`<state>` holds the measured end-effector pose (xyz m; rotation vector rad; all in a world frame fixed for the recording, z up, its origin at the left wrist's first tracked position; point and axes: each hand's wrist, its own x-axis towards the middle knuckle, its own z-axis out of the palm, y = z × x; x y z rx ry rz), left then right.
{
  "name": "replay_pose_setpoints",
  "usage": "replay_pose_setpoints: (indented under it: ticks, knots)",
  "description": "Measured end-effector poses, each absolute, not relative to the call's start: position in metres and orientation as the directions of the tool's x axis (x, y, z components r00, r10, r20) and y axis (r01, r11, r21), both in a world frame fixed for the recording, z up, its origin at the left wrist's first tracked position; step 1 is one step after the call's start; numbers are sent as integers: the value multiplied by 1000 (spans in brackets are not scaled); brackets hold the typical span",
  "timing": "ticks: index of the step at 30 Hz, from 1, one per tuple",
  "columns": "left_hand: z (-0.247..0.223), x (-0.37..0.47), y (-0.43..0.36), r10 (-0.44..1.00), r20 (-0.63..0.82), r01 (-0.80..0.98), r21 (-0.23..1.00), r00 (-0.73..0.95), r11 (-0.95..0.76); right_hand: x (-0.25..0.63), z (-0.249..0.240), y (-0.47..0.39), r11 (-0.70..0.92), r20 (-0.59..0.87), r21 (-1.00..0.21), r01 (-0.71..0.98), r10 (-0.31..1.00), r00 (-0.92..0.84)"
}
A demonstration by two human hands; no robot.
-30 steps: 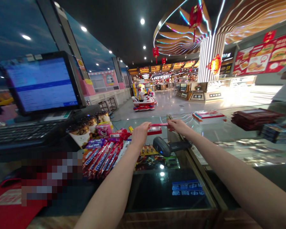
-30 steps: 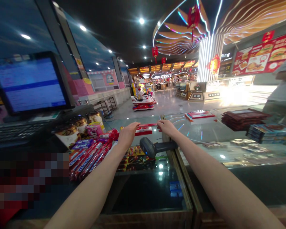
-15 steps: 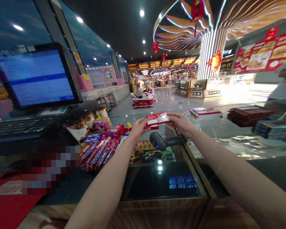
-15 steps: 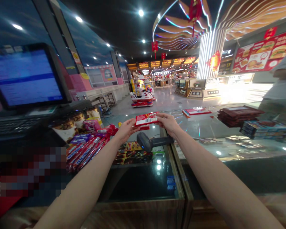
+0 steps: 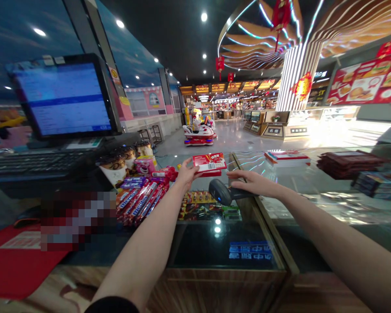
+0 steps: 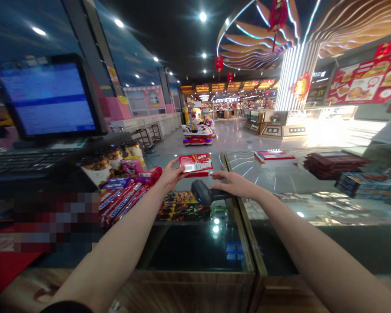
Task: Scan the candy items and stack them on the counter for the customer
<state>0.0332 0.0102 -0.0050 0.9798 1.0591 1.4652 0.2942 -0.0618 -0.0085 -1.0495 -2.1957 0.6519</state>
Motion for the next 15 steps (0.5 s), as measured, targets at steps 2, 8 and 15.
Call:
replay_pose_setpoints:
  ticks: [2, 8, 15]
  knots:
    - [-6, 31, 12, 988, 50, -274, 957, -149, -90, 295, -9, -73, 599, 257, -584, 548, 776, -576]
    - [-5, 28, 13, 982, 84, -297, 946, -169, -132, 294, -9, -76, 682, 234, -308, 664, 731, -641]
    - [-2, 27, 10, 974, 137, -295, 937, -180, -187, 293, -10, -77, 676, 245, -266, 687, 737, -630]
